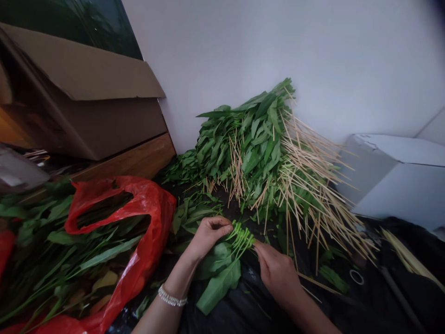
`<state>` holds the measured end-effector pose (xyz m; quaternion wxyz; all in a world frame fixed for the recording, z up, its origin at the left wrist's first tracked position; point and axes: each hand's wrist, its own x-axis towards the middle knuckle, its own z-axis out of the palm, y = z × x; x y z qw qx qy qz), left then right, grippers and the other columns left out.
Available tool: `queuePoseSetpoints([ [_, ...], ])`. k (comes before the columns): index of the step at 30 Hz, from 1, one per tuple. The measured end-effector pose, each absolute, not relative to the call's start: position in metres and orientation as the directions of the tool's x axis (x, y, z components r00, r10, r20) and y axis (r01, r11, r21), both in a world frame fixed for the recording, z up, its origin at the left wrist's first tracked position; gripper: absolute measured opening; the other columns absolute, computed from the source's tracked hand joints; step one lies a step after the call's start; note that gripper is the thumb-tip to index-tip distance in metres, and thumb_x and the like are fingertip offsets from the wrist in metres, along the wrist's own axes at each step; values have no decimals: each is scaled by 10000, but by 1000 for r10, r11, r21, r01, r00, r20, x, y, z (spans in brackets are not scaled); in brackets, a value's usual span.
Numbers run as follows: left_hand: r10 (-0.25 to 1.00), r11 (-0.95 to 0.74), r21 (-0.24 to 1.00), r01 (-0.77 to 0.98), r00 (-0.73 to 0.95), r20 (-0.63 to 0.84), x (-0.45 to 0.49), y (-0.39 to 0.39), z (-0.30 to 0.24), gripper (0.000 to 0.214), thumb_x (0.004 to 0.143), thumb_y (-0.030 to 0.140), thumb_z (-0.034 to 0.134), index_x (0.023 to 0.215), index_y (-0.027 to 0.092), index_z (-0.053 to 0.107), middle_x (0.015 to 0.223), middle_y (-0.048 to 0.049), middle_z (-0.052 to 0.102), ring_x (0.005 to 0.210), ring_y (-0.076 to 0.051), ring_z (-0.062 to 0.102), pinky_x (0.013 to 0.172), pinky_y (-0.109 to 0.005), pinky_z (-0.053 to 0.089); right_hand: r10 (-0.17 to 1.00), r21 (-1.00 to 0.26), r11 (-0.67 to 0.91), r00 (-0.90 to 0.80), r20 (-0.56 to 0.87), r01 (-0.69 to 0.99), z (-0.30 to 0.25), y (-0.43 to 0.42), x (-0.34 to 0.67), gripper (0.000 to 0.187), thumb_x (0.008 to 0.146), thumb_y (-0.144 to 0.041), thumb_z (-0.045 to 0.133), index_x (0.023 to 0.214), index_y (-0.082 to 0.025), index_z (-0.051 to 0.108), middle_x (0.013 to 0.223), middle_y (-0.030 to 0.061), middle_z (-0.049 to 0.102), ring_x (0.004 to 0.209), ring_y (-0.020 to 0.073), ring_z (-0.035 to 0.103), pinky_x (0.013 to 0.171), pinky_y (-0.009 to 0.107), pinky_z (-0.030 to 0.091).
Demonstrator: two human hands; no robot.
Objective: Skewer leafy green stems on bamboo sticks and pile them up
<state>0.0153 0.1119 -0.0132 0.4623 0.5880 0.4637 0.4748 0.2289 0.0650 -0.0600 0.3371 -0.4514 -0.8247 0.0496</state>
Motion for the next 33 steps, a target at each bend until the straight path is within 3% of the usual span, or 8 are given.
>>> queuePoseSetpoints([
  [7, 997, -59, 995, 82, 54, 55, 22, 109, -16, 287, 631, 363, 768, 808, 140, 734, 755, -47, 704, 683, -154, 596, 686, -259, 465, 782, -373, 584, -375, 498, 721, -56, 65, 227, 354, 890, -115, 312, 1132, -169, 564, 940, 78, 674, 860, 174, 661, 773, 273, 512],
  [16, 999, -30, 999, 26, -23, 31, 15, 111, -15, 285, 580, 399, 796, 668, 138, 723, 626, -18, 671, 580, -119, 552, 610, -231, 438, 760, -283, 577, -378, 529, 766, -50, 62, 228, 369, 886, -111, 307, 1131, -158, 579, 853, 66, 677, 762, 156, 666, 654, 224, 504],
  [23, 1000, 11, 999, -35, -14, -12, 19, 109, -16, 295, 531, 389, 824, 618, 136, 699, 604, -5, 642, 554, -101, 525, 575, -217, 420, 771, -291, 567, -372, 518, 770, -52, 61, 226, 385, 892, -97, 286, 1130, -139, 585, 848, 71, 671, 781, 161, 667, 677, 229, 508],
  [31, 985, -121, 992, 21, -125, 122, 14, 111, -13, 259, 626, 395, 767, 657, 145, 705, 648, -6, 668, 622, -128, 579, 628, -231, 447, 729, -226, 585, -382, 569, 779, -49, 65, 227, 319, 925, -155, 329, 1108, -136, 589, 858, 78, 676, 758, 162, 670, 654, 225, 501],
  [33, 962, -180, 983, 19, -207, 180, 6, 114, -12, 289, 679, 418, 722, 786, 149, 720, 733, -24, 696, 696, -151, 611, 667, -239, 464, 722, -228, 578, -361, 591, 783, -48, 67, 230, 304, 932, -171, 345, 1105, -141, 593, 867, 78, 681, 768, 161, 671, 665, 224, 498],
])
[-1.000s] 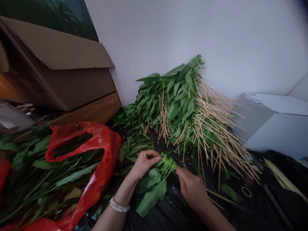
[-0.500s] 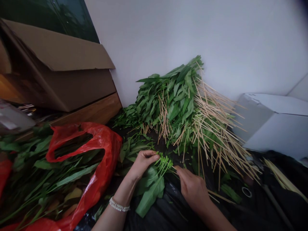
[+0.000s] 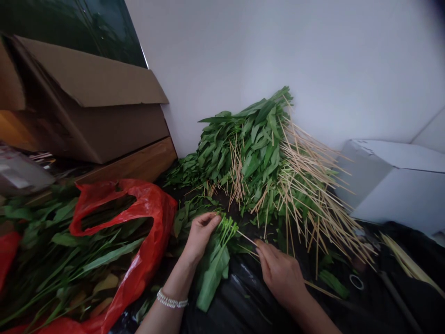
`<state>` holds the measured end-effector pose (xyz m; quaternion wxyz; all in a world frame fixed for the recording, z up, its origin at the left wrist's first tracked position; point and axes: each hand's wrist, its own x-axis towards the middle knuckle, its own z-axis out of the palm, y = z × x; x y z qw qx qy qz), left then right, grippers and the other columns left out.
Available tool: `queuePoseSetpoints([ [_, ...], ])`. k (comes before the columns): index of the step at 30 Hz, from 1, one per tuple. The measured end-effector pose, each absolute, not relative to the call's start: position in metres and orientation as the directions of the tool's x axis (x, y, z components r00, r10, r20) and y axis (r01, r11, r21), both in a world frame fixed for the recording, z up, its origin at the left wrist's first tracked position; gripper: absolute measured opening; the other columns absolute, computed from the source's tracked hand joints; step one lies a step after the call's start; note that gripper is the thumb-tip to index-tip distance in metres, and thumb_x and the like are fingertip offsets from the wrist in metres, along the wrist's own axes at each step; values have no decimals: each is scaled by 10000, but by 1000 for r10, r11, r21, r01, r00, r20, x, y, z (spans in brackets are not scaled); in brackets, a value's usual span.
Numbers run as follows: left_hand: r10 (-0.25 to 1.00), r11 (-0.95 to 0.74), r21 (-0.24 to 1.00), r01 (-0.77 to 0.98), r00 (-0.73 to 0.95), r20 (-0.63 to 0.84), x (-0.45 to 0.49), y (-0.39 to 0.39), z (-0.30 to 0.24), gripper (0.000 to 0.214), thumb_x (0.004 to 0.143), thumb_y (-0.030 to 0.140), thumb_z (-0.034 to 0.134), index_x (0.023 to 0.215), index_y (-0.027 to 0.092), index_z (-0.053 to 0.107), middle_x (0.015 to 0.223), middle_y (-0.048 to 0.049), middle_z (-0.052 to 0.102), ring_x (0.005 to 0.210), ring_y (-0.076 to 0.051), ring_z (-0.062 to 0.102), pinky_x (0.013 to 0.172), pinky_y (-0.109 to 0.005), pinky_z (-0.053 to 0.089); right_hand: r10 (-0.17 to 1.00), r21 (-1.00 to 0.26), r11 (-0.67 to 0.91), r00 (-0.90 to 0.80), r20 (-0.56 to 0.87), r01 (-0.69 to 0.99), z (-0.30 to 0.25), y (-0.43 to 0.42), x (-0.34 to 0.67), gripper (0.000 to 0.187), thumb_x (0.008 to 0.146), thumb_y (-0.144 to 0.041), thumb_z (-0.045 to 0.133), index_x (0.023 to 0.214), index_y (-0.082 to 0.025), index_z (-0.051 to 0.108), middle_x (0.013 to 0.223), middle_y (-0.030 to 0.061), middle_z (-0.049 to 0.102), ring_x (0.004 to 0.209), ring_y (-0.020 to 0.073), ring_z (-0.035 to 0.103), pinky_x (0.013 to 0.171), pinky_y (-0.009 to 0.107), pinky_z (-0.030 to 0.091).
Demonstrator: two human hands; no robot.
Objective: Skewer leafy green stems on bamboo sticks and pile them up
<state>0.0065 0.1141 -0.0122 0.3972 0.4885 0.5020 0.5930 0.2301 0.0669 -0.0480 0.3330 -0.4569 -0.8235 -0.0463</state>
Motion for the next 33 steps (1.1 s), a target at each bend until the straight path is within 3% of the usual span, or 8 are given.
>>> queuePoseSetpoints([
  [5, 930, -278, 955, 103, -221, 294, -1, 114, -6, 587, 724, 441, 676, 1224, 155, 569, 1090, -109, 673, 992, -230, 612, 830, -300, 474, 708, -449, 563, -125, 695, 694, -40, 69, 241, 237, 938, -230, 386, 1040, -173, 593, 843, 41, 679, 721, 128, 657, 676, 208, 495],
  [9, 943, -241, 962, 127, -202, 263, 5, 111, -6, 543, 773, 477, 614, 1195, 135, 590, 1203, -123, 624, 1138, -283, 544, 968, -373, 414, 769, -649, 451, 103, 631, 612, -30, 67, 245, 226, 940, -296, 402, 1039, -187, 574, 644, -34, 596, 506, 87, 563, 518, 179, 447],
  [14, 957, -222, 975, 26, -186, 223, 4, 112, -13, 523, 886, 509, 423, 1239, 147, 558, 1273, -123, 580, 1221, -278, 485, 1037, -400, 352, 788, -692, 436, 127, 602, 575, -32, 64, 243, 236, 948, -299, 370, 1039, -188, 558, 651, -37, 585, 502, 86, 556, 518, 181, 449],
  [18, 916, -336, 930, 152, -177, 360, 5, 111, -15, 608, 858, 498, 482, 1376, 193, 392, 1399, -120, 451, 1290, -286, 402, 1064, -437, 312, 726, -578, 554, -9, 688, 599, -41, 67, 242, 210, 939, -248, 400, 1066, -188, 556, 694, -19, 621, 557, 95, 602, 559, 180, 477],
  [24, 741, -463, 652, 601, -141, 657, 13, 101, -5, 1012, 599, 470, 768, 1438, 238, 251, 1529, -128, 147, 1389, -345, 154, 1106, -523, 183, 550, -283, 744, -315, 774, 605, -50, 71, 236, 264, 911, -132, 431, 1146, -154, 549, 897, 61, 682, 756, 138, 662, 704, 227, 511],
  [28, 736, -448, 529, 721, -38, 676, 15, 98, -4, 509, 649, 251, 743, 1136, 238, 595, 1506, -87, 230, 1374, -347, 196, 1078, -535, 242, 524, -183, 745, -392, 756, 642, -53, 72, 233, 284, 917, -124, 411, 1171, -137, 537, 879, 69, 682, 709, 135, 659, 678, 221, 516],
  [30, 716, -437, 525, 730, -71, 695, 12, 101, -7, 245, 704, 172, 665, 945, 212, 641, 1439, -85, 366, 1341, -321, 281, 1055, -521, 287, 530, -118, 719, -430, 731, 685, -50, 70, 235, 298, 921, -127, 386, 1181, -133, 532, 867, 71, 681, 682, 140, 659, 652, 228, 519],
  [33, 676, -394, 602, 695, -225, 702, 5, 108, -11, 134, 762, 160, 595, 890, 194, 612, 1330, -98, 491, 1261, -286, 408, 1021, -488, 341, 561, -20, 673, -493, 665, 739, -40, 67, 242, 326, 919, -129, 340, 1185, -136, 529, 879, 78, 677, 674, 156, 663, 621, 247, 527],
])
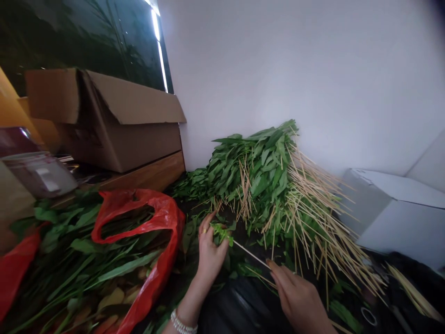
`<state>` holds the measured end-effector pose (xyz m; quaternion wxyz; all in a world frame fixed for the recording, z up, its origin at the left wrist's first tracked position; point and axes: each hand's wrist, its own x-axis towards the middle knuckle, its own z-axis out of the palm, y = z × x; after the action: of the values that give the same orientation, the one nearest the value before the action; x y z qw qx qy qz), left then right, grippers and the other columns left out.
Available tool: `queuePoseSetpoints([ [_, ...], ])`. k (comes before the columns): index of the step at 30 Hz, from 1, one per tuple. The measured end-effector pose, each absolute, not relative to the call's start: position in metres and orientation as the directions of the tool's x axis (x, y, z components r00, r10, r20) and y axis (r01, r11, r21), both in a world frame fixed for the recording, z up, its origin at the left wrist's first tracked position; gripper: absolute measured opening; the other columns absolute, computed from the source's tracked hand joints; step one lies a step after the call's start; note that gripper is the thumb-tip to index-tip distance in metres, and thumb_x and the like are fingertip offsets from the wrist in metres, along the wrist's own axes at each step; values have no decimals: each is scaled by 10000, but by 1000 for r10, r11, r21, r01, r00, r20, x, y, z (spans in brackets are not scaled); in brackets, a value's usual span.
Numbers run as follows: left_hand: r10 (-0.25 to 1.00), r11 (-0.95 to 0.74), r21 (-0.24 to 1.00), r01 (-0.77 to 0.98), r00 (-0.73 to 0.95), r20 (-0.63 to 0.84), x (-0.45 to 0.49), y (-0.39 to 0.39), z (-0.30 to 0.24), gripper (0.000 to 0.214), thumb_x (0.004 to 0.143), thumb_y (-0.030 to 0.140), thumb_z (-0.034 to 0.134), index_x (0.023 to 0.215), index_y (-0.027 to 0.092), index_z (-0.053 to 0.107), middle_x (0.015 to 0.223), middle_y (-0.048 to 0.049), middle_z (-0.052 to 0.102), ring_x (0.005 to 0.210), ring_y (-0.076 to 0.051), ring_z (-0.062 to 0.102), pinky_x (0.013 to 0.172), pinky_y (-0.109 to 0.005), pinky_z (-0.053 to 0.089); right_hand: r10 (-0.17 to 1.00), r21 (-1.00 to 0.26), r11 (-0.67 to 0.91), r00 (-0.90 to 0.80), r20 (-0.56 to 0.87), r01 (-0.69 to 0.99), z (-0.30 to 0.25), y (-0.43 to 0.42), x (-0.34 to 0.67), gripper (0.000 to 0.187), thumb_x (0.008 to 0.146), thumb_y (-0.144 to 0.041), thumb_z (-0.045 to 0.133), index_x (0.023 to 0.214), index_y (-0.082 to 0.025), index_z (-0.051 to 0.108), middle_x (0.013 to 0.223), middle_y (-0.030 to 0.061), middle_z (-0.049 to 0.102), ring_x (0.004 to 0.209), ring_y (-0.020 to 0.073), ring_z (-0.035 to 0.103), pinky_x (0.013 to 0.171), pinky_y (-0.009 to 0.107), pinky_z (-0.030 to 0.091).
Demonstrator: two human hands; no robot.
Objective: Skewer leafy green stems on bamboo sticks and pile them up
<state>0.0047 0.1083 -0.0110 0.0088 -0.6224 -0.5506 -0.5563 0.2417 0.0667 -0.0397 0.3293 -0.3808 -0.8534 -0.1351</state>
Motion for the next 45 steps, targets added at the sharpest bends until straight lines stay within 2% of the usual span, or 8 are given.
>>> queuePoseSetpoints([
  [7, 715, -360, 738, 570, -340, 611, 1, 110, -13, 131, 803, 252, 588, 922, 199, 575, 1160, -84, 591, 1125, -241, 520, 980, -417, 386, 610, -80, 689, -517, 600, 720, -3, 57, 260, 291, 908, -143, 312, 1115, -190, 510, 840, 35, 663, 662, 122, 658, 575, 191, 508],
  [15, 775, -265, 705, 658, -289, 562, 8, 114, -28, 722, 669, 287, 695, 1315, 159, 401, 1227, -139, 557, 1164, -300, 495, 968, -459, 401, 664, -319, 558, -182, 725, 766, 43, 81, 255, 212, 933, -288, 371, 1035, -237, 549, 767, -5, 618, 670, 125, 628, 596, 209, 475],
  [19, 857, -233, 710, 665, -204, 472, 8, 115, -30, 391, 754, 287, 607, 1125, 165, 598, 1083, -117, 650, 1063, -285, 571, 913, -440, 451, 742, -541, 507, -20, 670, 672, 68, 111, 247, 257, 940, -356, 359, 1028, -221, 560, 705, -19, 594, 547, 119, 564, 543, 225, 444],
  [22, 908, -295, 712, 637, -46, 417, 10, 112, -30, 232, 841, 261, 502, 980, 219, 683, 973, -66, 701, 962, -230, 622, 865, -364, 481, 751, -601, 520, 11, 661, 606, 89, 142, 243, 283, 940, -380, 347, 1026, -217, 562, 689, -25, 591, 464, 108, 500, 496, 230, 406],
  [31, 950, -277, 620, 734, 112, 292, 20, 106, -36, 235, 811, 168, 516, 917, 240, 714, 886, -34, 717, 883, -206, 628, 793, -285, 469, 709, -468, 496, -30, 704, 732, 153, 247, 204, 343, 933, -312, 259, 1022, -182, 563, 713, 10, 647, 569, 138, 576, 617, 247, 422],
  [37, 954, -269, 587, 763, 126, 272, 22, 106, -39, 232, 803, 155, 511, 886, 236, 711, 854, -42, 703, 858, -193, 615, 772, -265, 443, 770, -378, 336, -20, 638, 863, 162, 305, 165, 443, 956, -204, 139, 1321, -88, 361, 883, 111, 663, 783, 187, 632, 704, 293, 439],
  [41, 959, -269, 568, 778, 163, 231, 22, 108, -39, 215, 792, 151, 525, 872, 232, 707, 864, -47, 705, 851, -195, 614, 760, -268, 431, 841, -218, 244, -94, 533, 945, 147, 322, 148, 433, 944, -276, 405, 1331, -84, 370, 996, 165, 630, 867, 220, 628, 745, 339, 464],
  [45, 960, -274, 554, 786, 187, 209, 22, 110, -36, 203, 783, 146, 531, 858, 230, 701, 873, -48, 708, 840, -197, 613, 757, -275, 419, 896, -28, 211, -182, 406, 977, 121, 329, 135, 368, 891, -366, 554, 1189, -152, 516, 1154, 86, 558, 959, 192, 583, 811, 391, 493],
])
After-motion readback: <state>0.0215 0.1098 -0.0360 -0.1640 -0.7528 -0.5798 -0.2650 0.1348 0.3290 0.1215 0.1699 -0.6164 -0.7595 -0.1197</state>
